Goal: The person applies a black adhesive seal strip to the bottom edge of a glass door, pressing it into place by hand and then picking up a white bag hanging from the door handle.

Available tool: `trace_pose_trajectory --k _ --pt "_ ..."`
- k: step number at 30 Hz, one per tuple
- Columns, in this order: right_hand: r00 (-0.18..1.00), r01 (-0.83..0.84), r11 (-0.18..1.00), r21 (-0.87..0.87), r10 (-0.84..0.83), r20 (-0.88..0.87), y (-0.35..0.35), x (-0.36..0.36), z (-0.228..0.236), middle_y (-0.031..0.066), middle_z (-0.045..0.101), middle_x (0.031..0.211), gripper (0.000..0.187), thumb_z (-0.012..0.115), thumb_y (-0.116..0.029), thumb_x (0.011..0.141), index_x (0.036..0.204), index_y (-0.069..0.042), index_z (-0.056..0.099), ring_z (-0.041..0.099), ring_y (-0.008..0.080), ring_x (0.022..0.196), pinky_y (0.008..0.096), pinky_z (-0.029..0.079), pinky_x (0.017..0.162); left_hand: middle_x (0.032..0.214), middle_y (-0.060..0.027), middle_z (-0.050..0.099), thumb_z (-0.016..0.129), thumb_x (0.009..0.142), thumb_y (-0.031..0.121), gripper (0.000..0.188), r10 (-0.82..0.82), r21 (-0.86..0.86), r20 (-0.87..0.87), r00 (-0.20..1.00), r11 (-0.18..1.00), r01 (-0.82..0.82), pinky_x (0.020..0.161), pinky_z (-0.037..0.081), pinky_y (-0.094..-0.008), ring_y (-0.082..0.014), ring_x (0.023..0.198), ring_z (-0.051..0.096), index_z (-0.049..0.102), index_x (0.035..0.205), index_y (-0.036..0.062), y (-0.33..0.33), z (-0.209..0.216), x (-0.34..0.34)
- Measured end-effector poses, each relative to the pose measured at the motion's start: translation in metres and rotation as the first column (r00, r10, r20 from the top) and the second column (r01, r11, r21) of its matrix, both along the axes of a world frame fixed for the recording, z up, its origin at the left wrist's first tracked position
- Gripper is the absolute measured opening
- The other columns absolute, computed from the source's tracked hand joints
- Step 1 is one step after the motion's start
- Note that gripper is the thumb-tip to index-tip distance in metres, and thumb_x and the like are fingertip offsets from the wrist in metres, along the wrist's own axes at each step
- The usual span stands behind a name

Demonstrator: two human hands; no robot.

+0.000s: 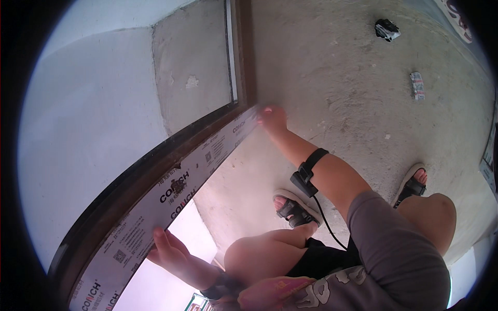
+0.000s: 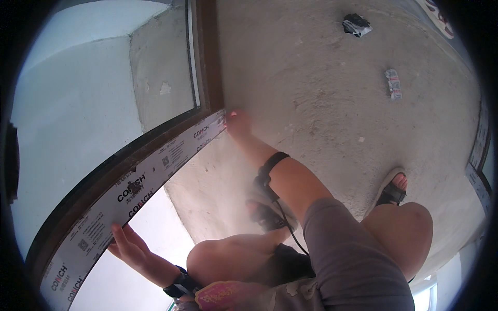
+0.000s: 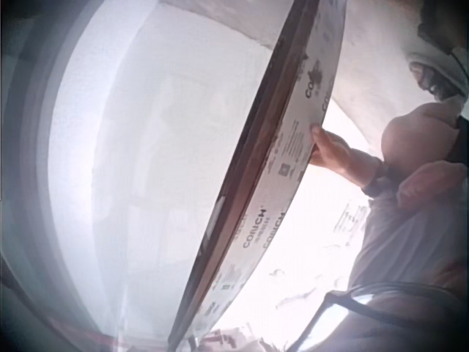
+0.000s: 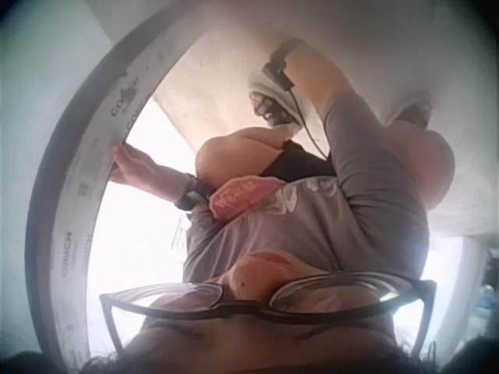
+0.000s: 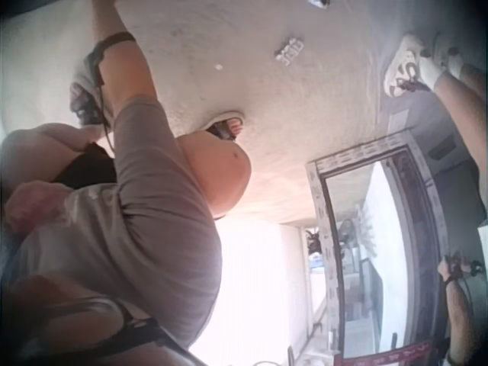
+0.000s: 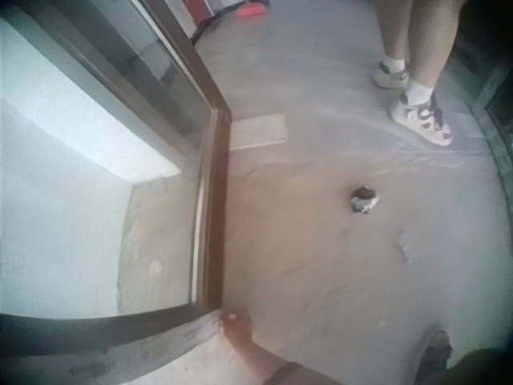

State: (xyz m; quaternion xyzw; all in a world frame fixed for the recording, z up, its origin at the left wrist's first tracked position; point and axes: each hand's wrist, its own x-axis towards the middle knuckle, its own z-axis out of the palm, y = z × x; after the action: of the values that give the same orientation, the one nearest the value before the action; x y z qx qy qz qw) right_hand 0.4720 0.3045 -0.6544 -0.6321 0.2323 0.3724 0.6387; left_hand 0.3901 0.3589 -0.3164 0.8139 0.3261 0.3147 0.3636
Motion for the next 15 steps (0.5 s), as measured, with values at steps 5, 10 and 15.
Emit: trace_pose_trajectory --k 5,10,15 --pt "0.969 -0.111 0.974 -0.197 0.15 0.196 0.0 -0.001 -0.01 0.0097 0.056 0.054 0.014 0.049 -0.008 0.07 0.06 -0.003 0.056 0.056 0.0198 0.05 0.0318 0.044 0.046 0.113 -0.0133 0.039 0.058 0.075 0.013 0.056 -0.037 -0.036 0.005 0.999 0.999 0.037 0.091 0.034 -0.0374 -0.0222 0.105 0.04 0.028 0.121 0.0048 0.0 -0.003 0.0" --pt "0.908 -0.052 0.954 -0.295 0.169 0.384 0.004 -0.007 -0.001 0.0171 0.055 0.068 0.008 0.048 -0.01 0.072 0.071 -0.004 0.054 0.054 0.0323 0.068 0.0403 0.042 0.06 0.113 -0.0124 0.039 0.056 0.076 0.013 0.054 -0.01 -0.033 -0.021 1.0 0.999 0.009 0.091 0.034 -0.0379 -0.0215 0.105 0.04 0.028 0.122 0.0074 0.001 0.0 -0.003" --pt "0.942 -0.007 0.964 -0.268 0.097 0.322 0.004 -0.006 0.009 0.0178 0.054 0.069 0.007 0.047 -0.008 0.073 0.073 -0.003 0.051 0.053 0.0336 0.069 0.041 0.041 0.06 0.113 -0.012 0.04 0.055 0.077 0.015 0.053 -0.036 -0.012 -0.034 0.999 0.999 0.036 0.092 0.032 -0.0394 -0.0215 0.106 0.039 0.028 0.122 0.0088 0.001 -0.001 -0.001"
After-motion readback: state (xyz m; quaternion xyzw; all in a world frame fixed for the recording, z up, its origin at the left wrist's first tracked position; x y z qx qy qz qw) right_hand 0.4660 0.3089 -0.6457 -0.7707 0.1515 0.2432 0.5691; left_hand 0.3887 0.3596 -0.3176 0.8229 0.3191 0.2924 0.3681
